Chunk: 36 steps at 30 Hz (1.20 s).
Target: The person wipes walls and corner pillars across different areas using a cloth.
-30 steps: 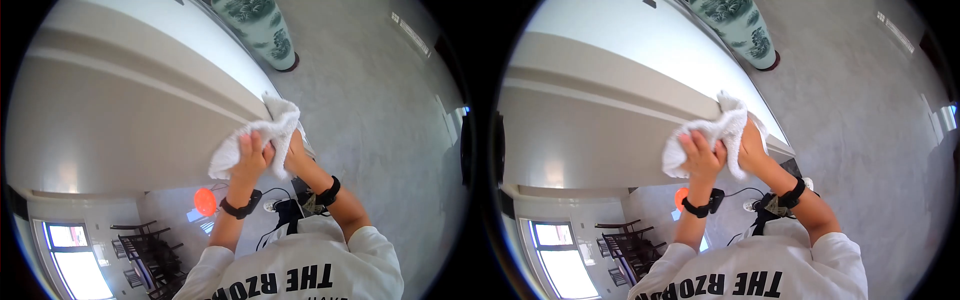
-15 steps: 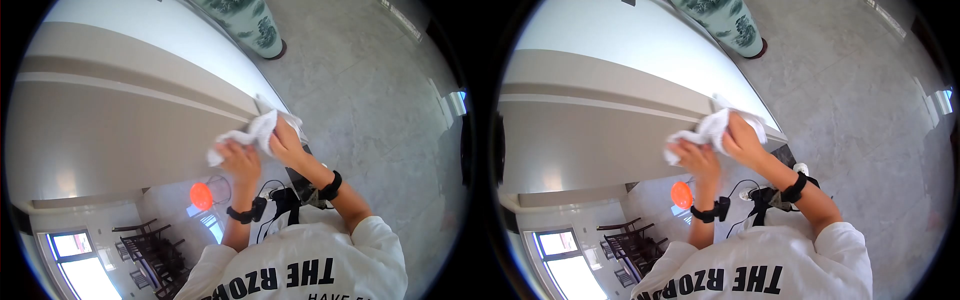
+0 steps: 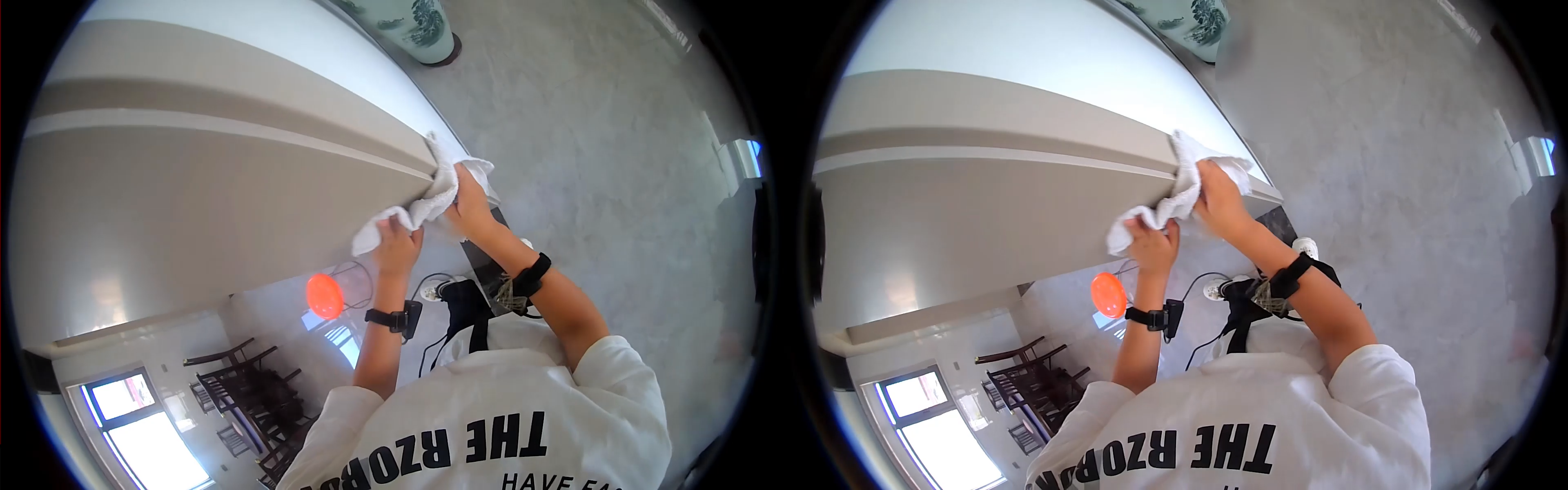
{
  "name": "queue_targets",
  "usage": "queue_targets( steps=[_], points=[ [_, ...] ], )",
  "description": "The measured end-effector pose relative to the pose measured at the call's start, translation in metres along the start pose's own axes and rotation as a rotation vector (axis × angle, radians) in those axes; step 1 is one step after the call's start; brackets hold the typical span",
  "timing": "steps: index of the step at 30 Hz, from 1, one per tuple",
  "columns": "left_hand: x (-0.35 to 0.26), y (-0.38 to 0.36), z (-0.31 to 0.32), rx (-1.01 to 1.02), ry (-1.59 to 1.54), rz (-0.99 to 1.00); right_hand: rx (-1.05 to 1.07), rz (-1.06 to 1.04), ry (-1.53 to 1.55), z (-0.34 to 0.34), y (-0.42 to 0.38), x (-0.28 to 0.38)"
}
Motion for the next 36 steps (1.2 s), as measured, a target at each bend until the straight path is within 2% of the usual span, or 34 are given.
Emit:
queue_targets(
  steps=[1, 2, 3, 5, 7, 9, 10, 11, 12, 15, 16, 18, 19, 20, 22, 23, 25, 26, 27, 28, 30, 32, 35, 36],
  points=[
    [0.0, -0.006, 0.015, 0.117, -0.041, -0.029, -0.003, 0.052, -0.015, -0.003, -0.005, -0.006],
    [0.005, -0.018, 0.032, -0.038, 0.094, 0.147, -0.001, 0.105, -0.029, -0.004, -0.011, -0.011],
    [-0.007, -0.017, 0.021, -0.196, 0.234, 0.321, 0.022, 0.114, -0.069, -0.006, -0.013, -0.009],
    [-0.004, -0.018, 0.004, -0.21, 0.241, 0.289, 0.068, 0.114, -0.148, -0.008, -0.009, 0.001],
    [-0.009, 0.004, -0.045, -0.224, 0.275, 0.226, 0.133, 0.059, -0.088, -0.014, 0.003, 0.057],
    [-0.01, 0.03, -0.125, -0.507, 0.22, 0.1, -0.103, -0.445, -0.101, -0.015, 0.015, 0.135],
    [-0.005, 0.04, -0.16, -0.628, 0.224, 0.028, -0.077, -0.542, -0.106, -0.011, 0.016, 0.162],
    [-0.001, 0.05, -0.195, -0.749, 0.219, -0.04, -0.115, -0.73, -0.121, -0.007, 0.017, 0.191],
    [0.005, 0.053, -0.226, -0.856, 0.206, 0.049, -0.155, -0.916, -0.131, -0.001, 0.013, 0.214],
    [0.025, 0.052, -0.274, -1.007, 0.283, 0.104, -0.048, -1.015, -0.237, 0.03, 0.006, 0.245],
    [0.026, 0.051, -0.279, -1.051, 0.259, 0.09, -0.05, -1.011, -0.318, 0.04, 0.005, 0.248],
    [0.04, 0.044, -0.255, -0.977, 0.358, 0.09, -0.058, -1.0, -0.481, 0.066, 0.004, 0.238],
    [0.04, 0.037, -0.244, -1.045, 0.329, 0.136, 0.272, -0.756, -0.28, 0.079, 0.017, 0.224],
    [0.053, 0.031, -0.215, -1.074, 0.145, 0.07, 0.344, -0.737, -0.2, 0.086, 0.015, 0.208],
    [0.077, 0.017, -0.155, -1.168, -0.226, -0.064, 0.374, -0.737, -0.387, 0.106, 0.002, 0.161],
    [0.091, 0.005, -0.121, -1.205, -0.477, -0.149, 0.445, -0.725, -0.375, 0.111, -0.005, 0.14],
    [0.108, -0.025, -0.055, -1.1, -0.852, -0.28, 0.543, -0.662, -0.379, 0.124, -0.021, 0.098],
    [0.108, -0.04, -0.033, -0.929, -0.714, -0.227, 0.568, -0.618, -0.396, 0.13, -0.027, 0.077],
    [0.101, -0.053, -0.025, -0.753, -0.446, -0.154, 0.592, -0.577, -0.416, 0.134, -0.032, 0.059],
    [0.083, -0.057, -0.031, -0.664, -0.01, -0.065, 0.567, -0.617, -0.41, 0.13, -0.035, 0.054],
    [0.074, -0.069, -0.031, -0.63, 0.025, -0.001, 0.722, -0.451, -0.431, 0.128, -0.04, 0.047],
    [0.073, -0.061, -0.048, -0.64, 0.117, 0.023, 0.693, -0.713, -0.537, 0.121, -0.048, 0.083],
    [0.057, -0.041, -0.129, -0.664, 0.305, -0.054, 0.547, -0.757, -0.508, 0.114, -0.05, 0.136],
    [0.058, -0.03, -0.158, -0.746, 0.374, -0.055, 0.512, -0.776, -0.499, 0.11, -0.051, 0.145]
  ],
)
Point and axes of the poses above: each hand's wrist, its own y-axis towards the middle knuckle, its own z-axis out of the palm, x = y × z, the point moved 5 cm from there along y, towards the middle knuckle, and after that the axes turned 15 degrees about z, right-handed, at the moved point
